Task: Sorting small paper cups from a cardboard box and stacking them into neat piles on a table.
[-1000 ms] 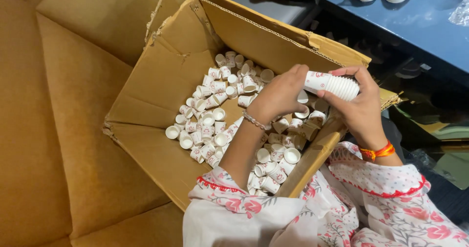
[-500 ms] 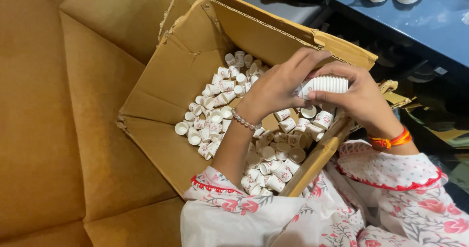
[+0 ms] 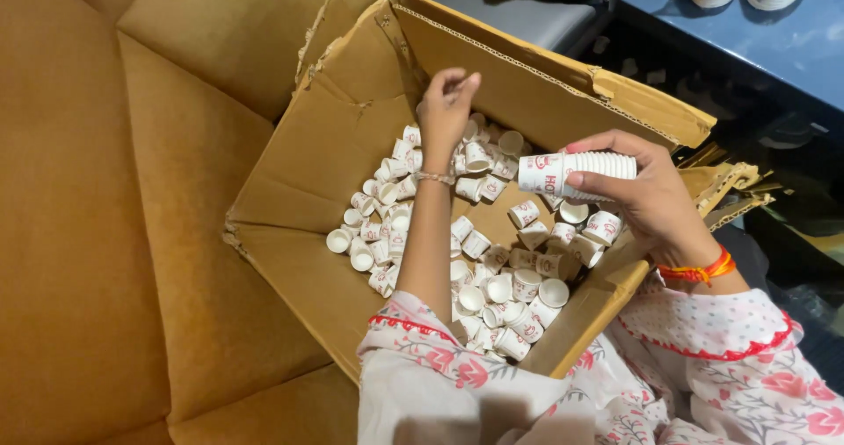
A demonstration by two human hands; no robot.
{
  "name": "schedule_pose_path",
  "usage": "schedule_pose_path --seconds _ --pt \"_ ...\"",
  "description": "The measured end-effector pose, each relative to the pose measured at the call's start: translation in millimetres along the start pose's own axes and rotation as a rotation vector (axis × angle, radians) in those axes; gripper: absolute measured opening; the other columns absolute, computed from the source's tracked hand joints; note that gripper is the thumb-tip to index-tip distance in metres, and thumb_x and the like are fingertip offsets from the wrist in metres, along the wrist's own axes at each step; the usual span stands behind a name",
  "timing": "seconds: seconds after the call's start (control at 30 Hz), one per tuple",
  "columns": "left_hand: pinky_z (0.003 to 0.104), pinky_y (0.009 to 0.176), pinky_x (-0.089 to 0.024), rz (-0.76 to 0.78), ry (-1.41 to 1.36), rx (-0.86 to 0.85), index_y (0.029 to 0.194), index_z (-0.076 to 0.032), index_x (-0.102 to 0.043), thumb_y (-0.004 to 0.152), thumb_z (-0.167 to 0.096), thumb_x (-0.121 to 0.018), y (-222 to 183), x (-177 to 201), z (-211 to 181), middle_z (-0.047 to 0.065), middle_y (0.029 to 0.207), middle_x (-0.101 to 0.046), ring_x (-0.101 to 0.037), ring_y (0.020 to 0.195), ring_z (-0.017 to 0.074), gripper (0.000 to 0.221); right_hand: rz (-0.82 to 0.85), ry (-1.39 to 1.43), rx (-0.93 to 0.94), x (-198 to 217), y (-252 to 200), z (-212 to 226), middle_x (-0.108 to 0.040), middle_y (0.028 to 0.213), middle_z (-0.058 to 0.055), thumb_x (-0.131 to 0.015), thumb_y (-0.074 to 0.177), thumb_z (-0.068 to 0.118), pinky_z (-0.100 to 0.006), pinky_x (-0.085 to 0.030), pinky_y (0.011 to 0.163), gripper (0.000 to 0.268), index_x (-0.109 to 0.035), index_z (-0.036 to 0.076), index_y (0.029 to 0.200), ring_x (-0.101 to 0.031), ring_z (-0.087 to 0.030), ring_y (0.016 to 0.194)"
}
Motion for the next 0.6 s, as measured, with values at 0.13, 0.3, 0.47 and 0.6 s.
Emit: schedule_pose_path --seconds 0.13,0.3,0.47,0.6 --pt "0.044 0.098 -0.056 0.195 0.519 0.421 0.112 -0.002 -0.075 0.088 -0.039 -0.079 25.1 -83.9 88.4 0.02 0.116 -0.075 -0.071 0.108 0.035 0.044 -0.033 -0.041 0.018 0.8 1.4 0.5 -0.073 0.108 -0.006 -0.077 0.082 0.001 -0.027 -0.057 0.083 0.033 -0.071 0.002 0.113 -0.069 -0.012 0.095" --pt "0.049 0.095 -0.051 0.101 0.714 0.325 0.125 -0.009 -0.065 0.076 -0.021 -0.078 -10.3 -113.8 127.2 0.022 0.146 -0.047 -0.057 0.119 0.0444 0.052 -0.032 -0.071 0.025 6.5 4.8 -3.7 -0.074 0.105 -0.005 -0.078 0.081 0.001 -0.025 -0.056 0.081 0.033 -0.072 0.001 0.113 -0.068 -0.01 0.093" --pt "0.045 0.098 -0.054 0.071 0.583 0.372 0.12 -0.005 -0.066 0.074 -0.02 -0.084 -4.9 -87.7 88.5 0.025 0.142 -0.048 -0.06 0.118 0.0398 0.052 -0.037 -0.035 0.026 4.5 5.9 -0.9 -0.074 0.104 -0.004 -0.078 0.081 0.001 -0.024 -0.056 0.081 0.033 -0.072 0.001 0.114 -0.069 -0.01 0.092" --pt "0.04 0.085 -0.062 0.043 -0.992 0.679 0.119 -0.004 -0.067 0.091 -0.016 -0.072 -13.0 -71.0 19.0 0.014 0.116 -0.069 -0.069 0.103 0.0242 0.032 -0.101 -0.104 0.095 2.8 -0.3 8.6 -0.071 0.107 -0.004 -0.077 0.085 0.002 -0.023 -0.051 0.076 0.033 -0.071 0.002 0.117 -0.064 -0.009 0.089"
Point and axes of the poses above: each hand's wrist, its own y-axis towards the middle knuckle, its own x-axis out of the back of the hand, z = x × y, the point moved 7 cm from there along y, towards the middle knuckle
